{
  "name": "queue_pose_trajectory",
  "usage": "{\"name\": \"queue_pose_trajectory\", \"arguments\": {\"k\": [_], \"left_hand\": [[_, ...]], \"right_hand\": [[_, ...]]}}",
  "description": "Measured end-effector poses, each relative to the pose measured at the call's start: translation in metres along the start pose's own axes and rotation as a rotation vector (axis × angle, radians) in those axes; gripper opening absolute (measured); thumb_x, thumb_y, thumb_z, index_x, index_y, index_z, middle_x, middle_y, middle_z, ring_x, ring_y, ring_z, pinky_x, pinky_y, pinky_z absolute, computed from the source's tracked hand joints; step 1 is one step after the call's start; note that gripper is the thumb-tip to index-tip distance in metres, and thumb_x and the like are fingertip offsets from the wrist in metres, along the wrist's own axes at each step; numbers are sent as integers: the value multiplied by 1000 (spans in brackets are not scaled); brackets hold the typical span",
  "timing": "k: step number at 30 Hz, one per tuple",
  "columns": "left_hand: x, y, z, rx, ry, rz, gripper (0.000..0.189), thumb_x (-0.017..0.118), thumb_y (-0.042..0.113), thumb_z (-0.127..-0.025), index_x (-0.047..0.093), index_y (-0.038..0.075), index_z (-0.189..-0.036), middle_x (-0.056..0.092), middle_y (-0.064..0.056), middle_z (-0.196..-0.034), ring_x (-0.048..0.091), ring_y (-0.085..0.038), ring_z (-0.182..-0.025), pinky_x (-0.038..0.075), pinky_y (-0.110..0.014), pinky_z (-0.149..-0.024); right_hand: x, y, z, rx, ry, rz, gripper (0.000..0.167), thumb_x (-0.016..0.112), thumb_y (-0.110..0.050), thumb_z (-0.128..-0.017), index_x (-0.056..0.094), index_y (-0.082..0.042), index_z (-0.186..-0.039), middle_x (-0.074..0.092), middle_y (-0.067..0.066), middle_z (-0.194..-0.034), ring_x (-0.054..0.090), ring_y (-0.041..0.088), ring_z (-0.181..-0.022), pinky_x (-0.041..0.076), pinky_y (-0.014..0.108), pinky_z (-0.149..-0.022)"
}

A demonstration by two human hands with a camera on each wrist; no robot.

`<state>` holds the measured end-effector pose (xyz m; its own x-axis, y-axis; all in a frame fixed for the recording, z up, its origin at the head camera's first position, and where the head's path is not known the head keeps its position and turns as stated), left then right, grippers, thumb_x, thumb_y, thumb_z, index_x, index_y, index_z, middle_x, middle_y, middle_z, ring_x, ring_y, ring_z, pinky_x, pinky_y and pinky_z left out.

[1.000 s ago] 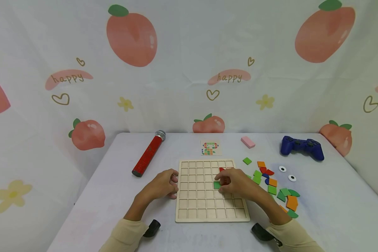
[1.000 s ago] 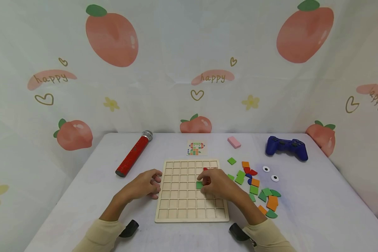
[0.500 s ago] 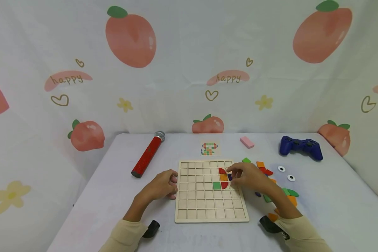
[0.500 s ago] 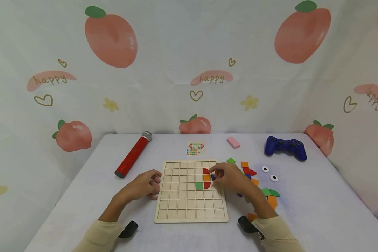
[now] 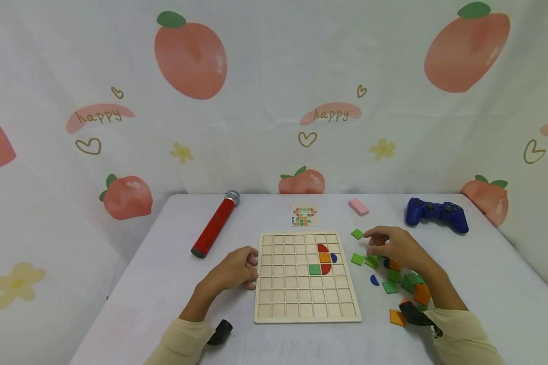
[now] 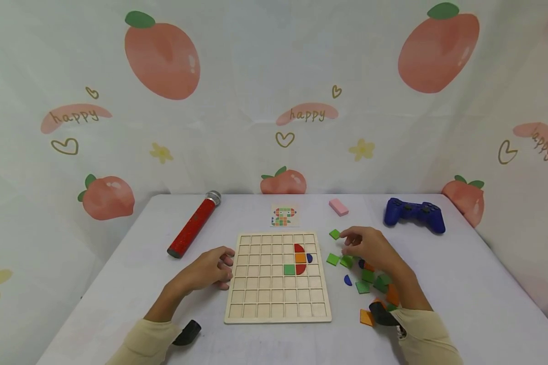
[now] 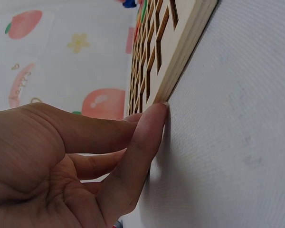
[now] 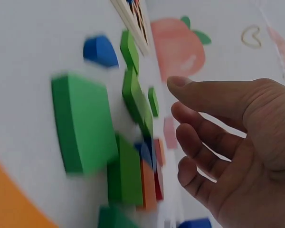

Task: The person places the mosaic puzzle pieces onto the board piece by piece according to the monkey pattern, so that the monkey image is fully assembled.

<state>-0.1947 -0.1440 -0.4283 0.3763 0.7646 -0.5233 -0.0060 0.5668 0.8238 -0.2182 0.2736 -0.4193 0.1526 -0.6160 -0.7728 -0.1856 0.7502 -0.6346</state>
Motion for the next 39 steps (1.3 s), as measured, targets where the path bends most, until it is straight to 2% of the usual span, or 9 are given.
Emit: {"name": "queue_pose_trajectory", "arguments": {"k": [6,12,15,19,24,31,34,39], "left_hand": [[0,1,1,0,-2,5,51,67,-8,-90,55,-9,-139,63,-13,-114,65,-19,-86,66,-33,-72],[1,1,2,5,0,1,50,67,-9,-90,55,-9,-138,63,-13,-114,65,-19,-86,66,-33,-72],[1,0,1,6,0,2,51,67,-8,-90,55,-9,-139,63,-13,-114,65,-19,-87,66,-33,-71],[1,-1,1,7,-2,5,51,68,-8,-89,55,-9,-139,63,-13,-114,65,-19,-87,66,-33,-71],[1,0,1,1,3,4,51,68,-8,-90,55,-9,-139,63,-13,-115,65,-19,-88,66,-33,-71],[1,1,1,-5,8,-4,51,68,-9,-89,55,-8,-139,64,-12,-114,65,-19,-87,66,-33,-71],[1,1,1,-8,11,-8,51,68,-9,-90,55,-8,-139,64,-12,-114,65,-19,-87,66,-33,-71],[1,2,1,-13,13,-13,50,69,-7,-90,56,-8,-139,64,-12,-114,64,-19,-88,66,-32,-71]], "right_hand": [[-12,21,5,65,19,34,41,80,-24,-94,72,-4,-128,71,8,-106,62,24,-94,53,33,-75],[-24,37,12,158,27,30,44,79,-24,-95,69,-2,-132,71,14,-112,64,30,-100,58,45,-84],[-30,45,15,194,36,17,46,79,-23,-95,68,0,-133,70,18,-114,63,32,-101,59,42,-82],[-37,54,19,210,44,8,46,78,-20,-95,66,2,-134,68,23,-118,63,32,-99,60,35,-77],[-41,65,22,220,38,17,49,78,-17,-94,65,5,-135,67,27,-122,62,35,-101,63,40,-80],[-45,72,23,269,12,31,51,78,-20,-94,64,5,-136,67,28,-122,61,38,-103,62,47,-84],[-45,73,23,272,4,33,49,76,-20,-96,64,7,-135,67,29,-123,63,36,-102,62,45,-83],[-46,75,24,265,1,30,46,73,-20,-98,64,9,-133,69,29,-119,64,29,-93,59,34,-75]]}}
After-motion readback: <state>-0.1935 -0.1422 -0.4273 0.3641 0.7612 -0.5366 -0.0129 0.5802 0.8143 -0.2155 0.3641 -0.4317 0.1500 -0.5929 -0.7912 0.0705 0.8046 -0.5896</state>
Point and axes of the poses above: each hand's wrist, its own z-axis away from the middle knuckle, its own x-axis out of the palm, y = z × x, the point moved 1 cm from there along -z, towards the middle knuckle
